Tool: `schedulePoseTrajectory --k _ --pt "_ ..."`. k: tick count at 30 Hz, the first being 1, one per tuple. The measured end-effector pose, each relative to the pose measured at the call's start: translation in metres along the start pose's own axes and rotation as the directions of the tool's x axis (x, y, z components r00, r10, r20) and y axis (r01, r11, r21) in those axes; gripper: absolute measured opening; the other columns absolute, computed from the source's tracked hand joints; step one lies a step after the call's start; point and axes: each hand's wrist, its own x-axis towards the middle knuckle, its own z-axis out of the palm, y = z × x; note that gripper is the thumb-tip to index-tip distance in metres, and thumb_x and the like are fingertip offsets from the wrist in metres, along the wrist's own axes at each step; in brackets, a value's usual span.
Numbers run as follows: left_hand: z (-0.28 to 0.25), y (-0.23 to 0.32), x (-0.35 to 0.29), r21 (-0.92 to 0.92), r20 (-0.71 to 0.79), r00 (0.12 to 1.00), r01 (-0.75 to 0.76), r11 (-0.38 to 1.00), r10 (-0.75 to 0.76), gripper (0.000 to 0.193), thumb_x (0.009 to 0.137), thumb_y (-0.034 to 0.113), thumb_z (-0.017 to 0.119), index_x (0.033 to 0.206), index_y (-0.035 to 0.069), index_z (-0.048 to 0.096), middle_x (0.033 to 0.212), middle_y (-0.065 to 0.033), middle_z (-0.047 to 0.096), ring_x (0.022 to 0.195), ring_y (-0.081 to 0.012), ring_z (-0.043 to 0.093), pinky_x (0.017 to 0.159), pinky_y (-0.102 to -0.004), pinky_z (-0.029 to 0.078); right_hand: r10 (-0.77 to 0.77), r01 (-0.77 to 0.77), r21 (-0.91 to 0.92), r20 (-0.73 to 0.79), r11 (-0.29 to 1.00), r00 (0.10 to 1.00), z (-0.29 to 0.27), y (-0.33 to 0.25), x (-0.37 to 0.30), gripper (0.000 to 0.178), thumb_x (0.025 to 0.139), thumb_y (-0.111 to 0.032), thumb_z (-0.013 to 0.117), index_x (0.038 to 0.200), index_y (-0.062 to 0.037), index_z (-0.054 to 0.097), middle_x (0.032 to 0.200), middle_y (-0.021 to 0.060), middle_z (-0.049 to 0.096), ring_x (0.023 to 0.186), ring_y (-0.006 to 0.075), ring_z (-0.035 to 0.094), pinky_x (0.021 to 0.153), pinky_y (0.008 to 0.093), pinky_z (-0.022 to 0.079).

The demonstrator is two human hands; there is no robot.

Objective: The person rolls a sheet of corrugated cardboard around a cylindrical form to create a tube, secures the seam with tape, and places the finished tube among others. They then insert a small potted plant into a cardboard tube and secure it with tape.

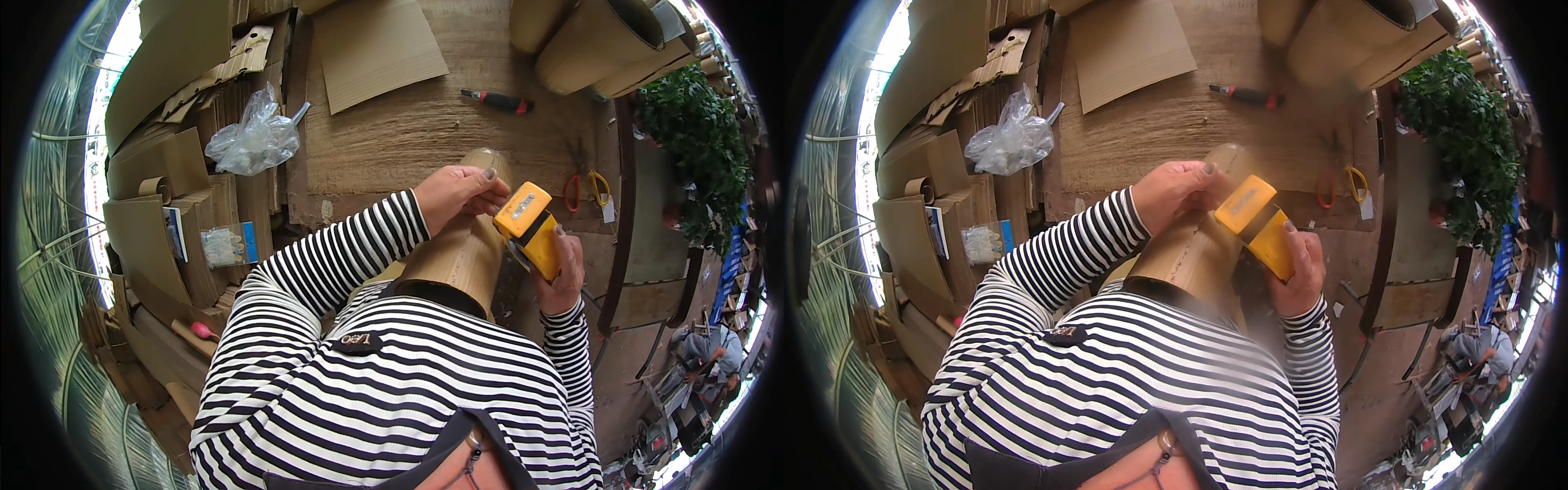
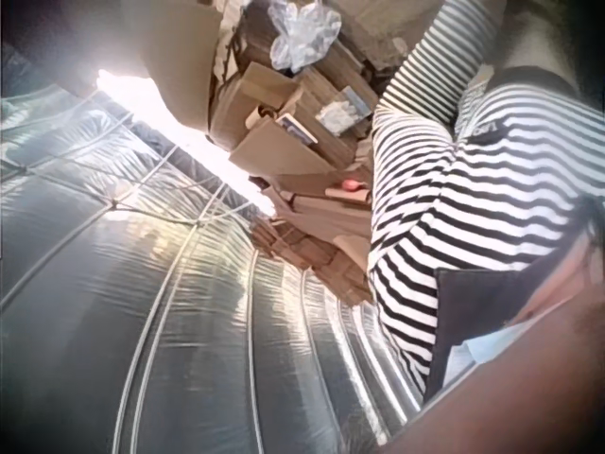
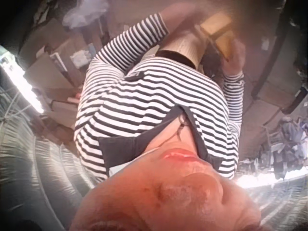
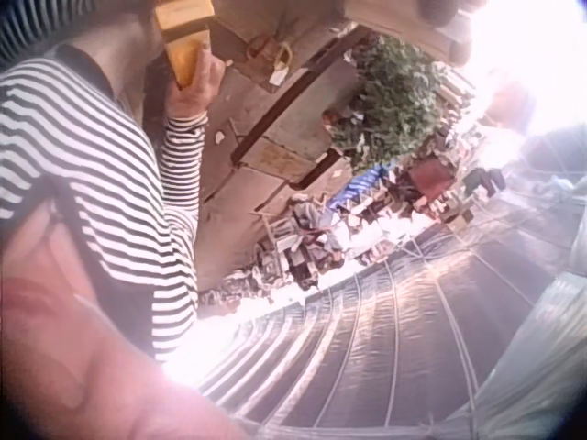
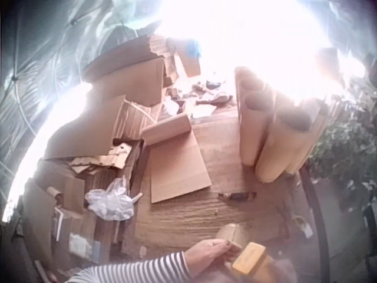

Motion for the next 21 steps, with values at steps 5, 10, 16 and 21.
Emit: schedulePoseTrajectory --k 5,10,16,21 --pt "0.005 0.006 -0.005 -0.024 -0.005 0.997 0.072 0.997 -0.072 0.033 0.107 0.028 0.054 0.118 0.0 0.065 0.107 -0.0096 0.071 0.096 -0.0157 0.067 0.088 -0.0309 0.056 -0.042 0.042 -0.036 0.003 0.998 0.999 -0.002 -0.007 0.005 0.082 0.058 0.009 0.079 0.136 -0.0077 0.06 0.102 0.0167 0.063 0.088 0.0346 0.064 0.075 0.0398 0.055" --pt "0.003 0.002 -0.004 -0.226 0.008 0.989 0.148 0.963 -0.15 0.021 0.1 0.019 0.067 0.111 0.001 0.065 0.102 -0.0079 0.071 0.09 -0.0152 0.069 0.077 -0.0263 0.059 -0.059 0.06 -0.062 0.019 0.996 0.998 -0.014 -0.014 0.008 0.08 0.056 0.009 0.077 0.132 -0.0089 0.064 0.1 0.0164 0.062 0.086 0.0332 0.064 0.073 0.0389 0.055" --pt "0.006 -0.004 -0.006 -0.078 -0.102 0.995 0.007 0.997 -0.015 0.019 0.096 0.014 0.072 0.108 0.002 0.063 0.1 -0.0084 0.07 0.088 -0.0153 0.07 0.08 -0.0305 0.06 -0.086 0.089 -0.031 0.085 0.996 0.993 -0.027 -0.023 0.024 0.08 0.057 0.012 0.073 0.133 -0.0085 0.064 0.1 0.0166 0.062 0.086 0.0328 0.064 0.072 0.0379 0.055" --pt "-0.033 0.035 -0.04 0.214 -0.285 0.923 -0.203 0.956 0.26 0.01 0.096 0.011 0.07 0.102 0.006 0.065 0.088 -0.0022 0.066 0.076 -0.0112 0.064 0.072 -0.0283 0.059 0.102 -0.156 0.233 0.229 0.96 0.968 -0.055 -0.006 0.015 0.074 0.065 0.014 0.068 0.136 -0.0012 0.06 0.101 0.0138 0.061 0.091 0.0248 0.062 0.087 0.0304 0.049"
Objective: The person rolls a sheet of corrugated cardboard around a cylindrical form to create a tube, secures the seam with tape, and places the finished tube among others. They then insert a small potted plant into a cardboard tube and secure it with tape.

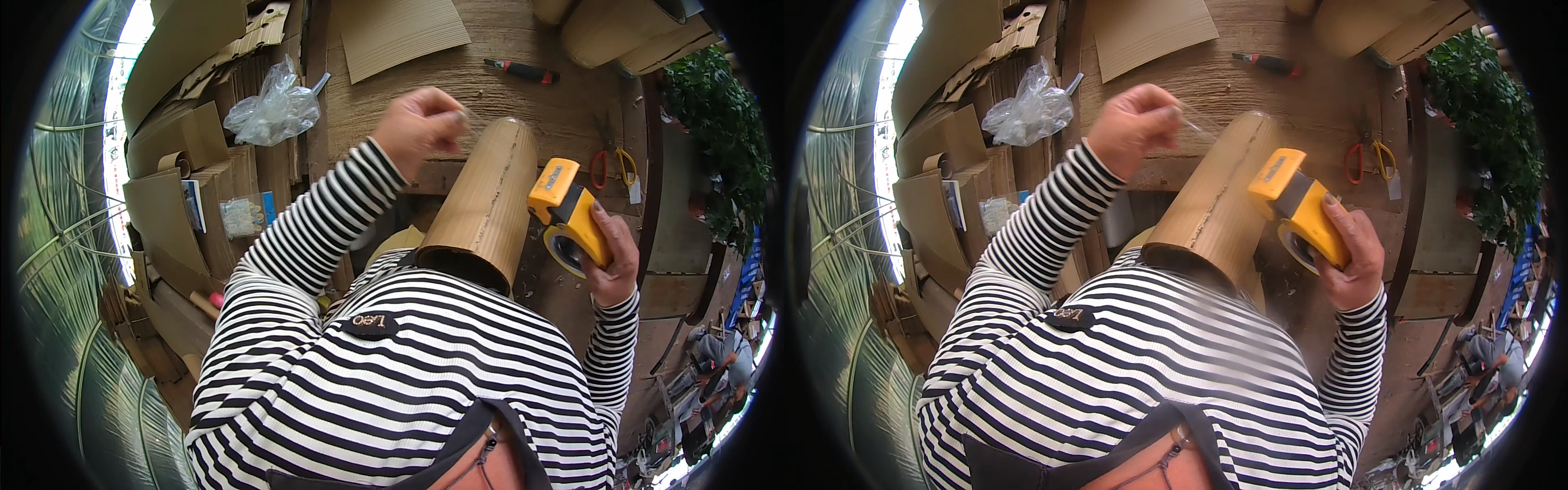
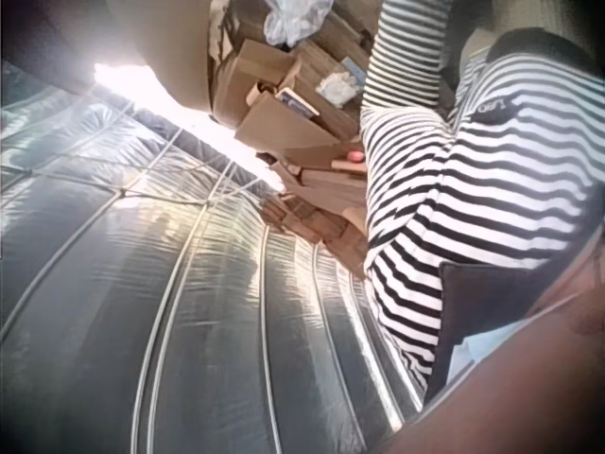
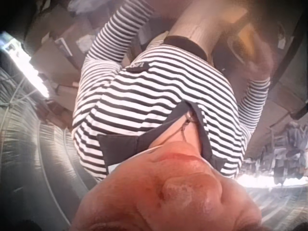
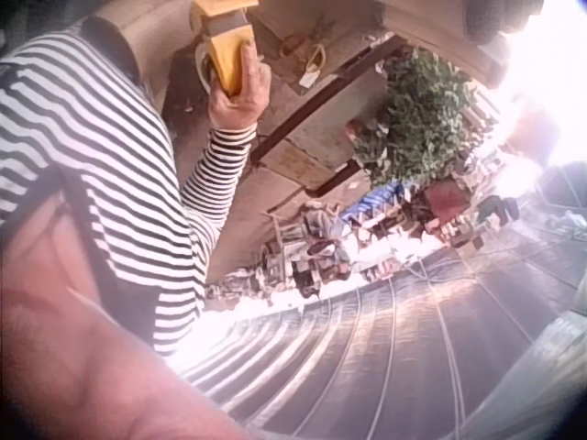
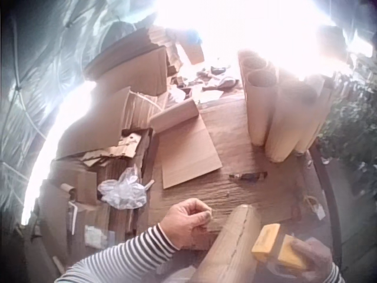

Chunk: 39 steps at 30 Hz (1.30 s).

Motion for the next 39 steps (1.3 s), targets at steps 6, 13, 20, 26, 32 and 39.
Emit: schedulePoseTrajectory --k 6,13,20,26,32,39 --pt "-0.073 -0.001 -0.03 -0.013 -0.19 0.974 0.123 0.992 -0.124 0.011 0.098 0.016 0.068 0.1 0.006 0.065 0.083 -0.001 0.064 0.071 -0.0094 0.062 0.065 -0.0266 0.06 0.246 -0.307 0.268 0.238 0.913 0.94 -0.013 0.006 0.027 0.067 0.073 0.006 0.064 0.14 0.0034 0.055 0.141 0.0162 0.059 0.129 0.0215 0.056 0.111 0.0302 0.039" --pt "-0.059 -0.14 -0.073 -0.109 -0.132 0.745 0.644 0.757 -0.653 0.016 0.094 0.012 0.071 0.103 0.001 0.064 0.087 -0.0071 0.07 0.074 -0.0146 0.066 0.072 -0.031 0.059 0.344 -0.492 0.456 0.372 0.741 0.862 -0.002 0.025 0.004 0.067 0.077 0.001 0.065 0.143 0.0032 0.053 0.147 0.0139 0.054 0.13 0.0202 0.054 0.112 0.0293 0.038" --pt "-0.047 -0.207 -0.041 -0.244 0.423 0.71 0.687 0.684 -0.563 0.036 0.106 0.02 0.053 0.137 0.002 0.058 0.125 -0.0097 0.069 0.107 -0.0202 0.066 0.096 -0.0343 0.053 0.341 -0.443 0.392 0.303 0.806 0.89 0.016 0.022 0.005 0.065 0.078 0.002 0.065 0.142 -0.0026 0.056 0.145 0.0101 0.056 0.117 0.0153 0.058 0.095 0.0245 0.049" --pt "-0.029 -0.086 -0.072 0.88 0.281 0.95 -0.2 0.432 -0.133 0.032 0.099 0.01 0.06 0.13 0.005 0.063 0.129 -0.0149 0.067 0.112 -0.0274 0.066 0.099 -0.0369 0.053 0.283 -0.383 0.307 0.322 0.871 0.903 0.01 0.013 0.022 0.065 0.078 0.003 0.064 0.143 -0.0028 0.055 0.138 0.01 0.059 0.118 0.0168 0.058 0.101 0.0262 0.046" --pt "0.036 0.001 -0.067 0.483 0.831 0.476 -0.874 0.051 0.288 0.037 0.085 0.024 0.077 0.12 0.012 0.069 0.121 -0.0049 0.069 0.124 -0.0264 0.057 0.112 -0.049 0.04 0.167 -0.295 0.284 0.399 0.912 0.901 0.012 0.012 0.048 0.057 0.082 0.003 0.066 0.138 0.0028 0.057 0.138 0.0144 0.062 0.125 0.0206 0.059 0.11 0.0303 0.043" --pt "0.026 -0.025 -0.058 0.452 0.852 0.428 -0.892 -0.009 0.303 0.022 0.086 0.014 0.073 0.108 0.01 0.075 0.106 -0.0039 0.075 0.111 -0.021 0.066 0.114 -0.0535 0.039 0.323 -0.459 0.441 0.35 0.771 0.879 0.0 0.027 -0.047 0.062 0.082 0.003 0.073 0.141 0.0019 0.055 0.139 0.0168 0.06 0.127 0.0237 0.059 0.112 0.0347 0.042"
